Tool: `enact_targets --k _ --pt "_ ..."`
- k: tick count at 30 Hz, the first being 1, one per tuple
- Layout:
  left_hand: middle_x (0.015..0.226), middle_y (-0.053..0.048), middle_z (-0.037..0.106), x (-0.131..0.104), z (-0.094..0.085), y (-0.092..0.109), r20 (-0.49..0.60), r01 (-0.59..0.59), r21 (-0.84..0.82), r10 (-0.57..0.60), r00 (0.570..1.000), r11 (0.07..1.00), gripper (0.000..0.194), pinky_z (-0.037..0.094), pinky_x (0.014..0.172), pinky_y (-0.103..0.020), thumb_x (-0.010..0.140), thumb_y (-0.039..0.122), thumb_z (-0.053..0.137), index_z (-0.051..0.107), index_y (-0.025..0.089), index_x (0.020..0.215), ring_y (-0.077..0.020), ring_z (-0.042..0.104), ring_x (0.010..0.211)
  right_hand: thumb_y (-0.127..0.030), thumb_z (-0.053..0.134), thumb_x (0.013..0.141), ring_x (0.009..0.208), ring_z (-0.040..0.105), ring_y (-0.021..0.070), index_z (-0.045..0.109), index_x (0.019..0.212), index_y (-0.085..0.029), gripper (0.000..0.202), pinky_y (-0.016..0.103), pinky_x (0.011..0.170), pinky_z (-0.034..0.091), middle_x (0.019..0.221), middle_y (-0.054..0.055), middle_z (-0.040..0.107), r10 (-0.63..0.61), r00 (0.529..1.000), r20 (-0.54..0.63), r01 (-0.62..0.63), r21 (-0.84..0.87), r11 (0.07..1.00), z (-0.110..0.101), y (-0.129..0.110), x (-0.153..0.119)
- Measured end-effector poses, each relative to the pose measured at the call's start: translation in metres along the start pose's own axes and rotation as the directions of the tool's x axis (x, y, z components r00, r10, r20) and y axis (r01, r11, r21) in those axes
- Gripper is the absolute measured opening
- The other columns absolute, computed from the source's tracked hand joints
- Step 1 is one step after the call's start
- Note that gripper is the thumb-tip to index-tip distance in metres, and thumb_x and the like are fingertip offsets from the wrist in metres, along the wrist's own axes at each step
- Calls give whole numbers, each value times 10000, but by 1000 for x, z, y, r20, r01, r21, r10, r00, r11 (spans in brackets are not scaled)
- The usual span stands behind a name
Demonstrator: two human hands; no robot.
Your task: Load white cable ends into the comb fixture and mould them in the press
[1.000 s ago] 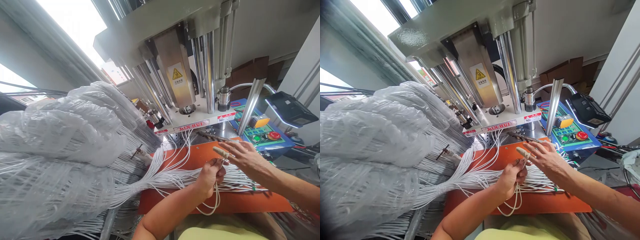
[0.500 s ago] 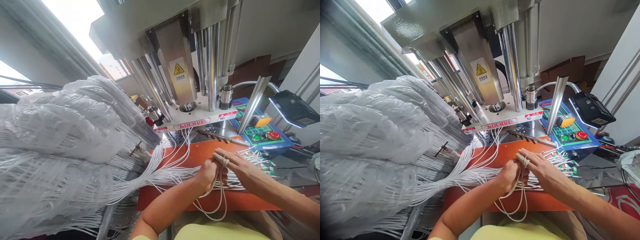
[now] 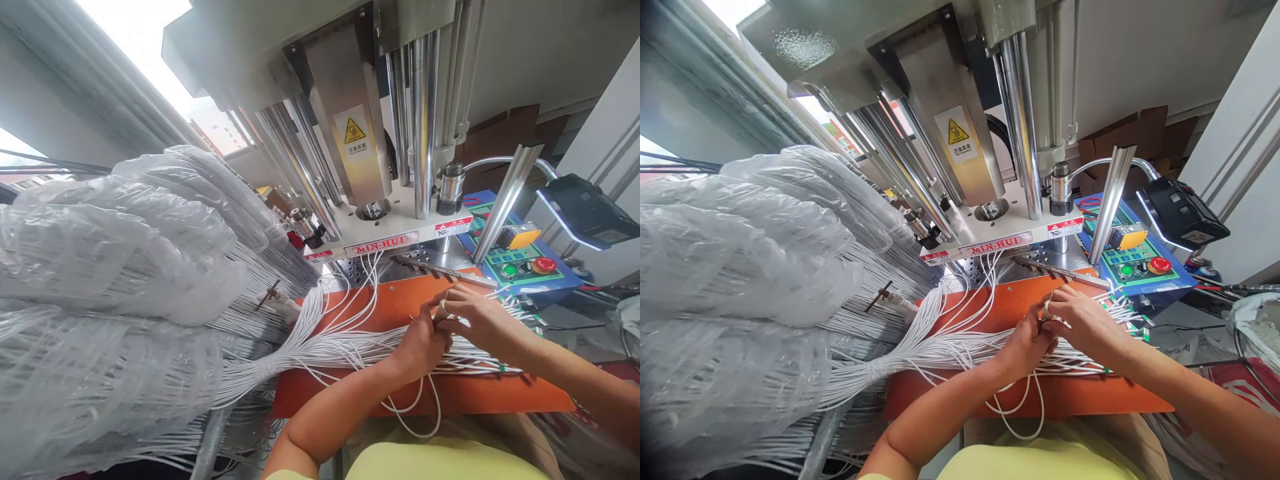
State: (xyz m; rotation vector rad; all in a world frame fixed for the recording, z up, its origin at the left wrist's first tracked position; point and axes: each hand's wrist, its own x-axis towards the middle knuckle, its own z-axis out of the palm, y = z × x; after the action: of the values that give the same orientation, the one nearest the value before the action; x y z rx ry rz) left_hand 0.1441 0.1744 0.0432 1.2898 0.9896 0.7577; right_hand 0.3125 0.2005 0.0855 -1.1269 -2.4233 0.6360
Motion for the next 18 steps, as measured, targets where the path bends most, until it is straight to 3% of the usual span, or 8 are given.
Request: enact_targets --k 4,8,11,15,18 --pt "654 44 502 1 -5 5 -9 9 -30 -9 1000 999 537 362 555 -226 886 442 552 421 150 1317 -85 440 548 -364 508 926 907 589 189 629 866 -216 200 338 802 485 995 57 628 91 990 -109 -69 190 979 6 16 5" --pt "625 42 482 4 -15 11 -18 29 -22 -29 999 999 512 319 546 -223 834 592 582 602 134 1062 -71 386 533 -471 528 896 843 601 190 617 880 -207 279 313 720 511 981 68 638 222 970 -97 -174 358 917 9 35 12" --pt "590 43 480 9 -20 10 -13 38 0 -38 999 999 463 282 519 -216 795 584 635 626 123 828 -58 368 517 -489 511 888 952 604 226 610 954 -216 298 339 780 520 1055 88 647 274 960 -54 -222 446 867 9 41 17" --pt "632 32 569 18 -22 5 -90 116 -207 -137 986 971 458 183 422 -208 743 561 683 567 140 880 -27 313 410 -463 491 875 917 614 227 579 1076 -223 325 372 808 509 1021 90 663 362 928 -90 -298 407 864 7 38 12" --pt "666 14 612 22 -23 4 -117 100 -275 -136 984 956 429 168 406 -199 728 516 705 525 154 873 -24 332 404 -454 532 868 920 628 200 519 1210 -247 400 335 802 511 1062 71 666 336 942 -21 -287 472 834 13 27 4"
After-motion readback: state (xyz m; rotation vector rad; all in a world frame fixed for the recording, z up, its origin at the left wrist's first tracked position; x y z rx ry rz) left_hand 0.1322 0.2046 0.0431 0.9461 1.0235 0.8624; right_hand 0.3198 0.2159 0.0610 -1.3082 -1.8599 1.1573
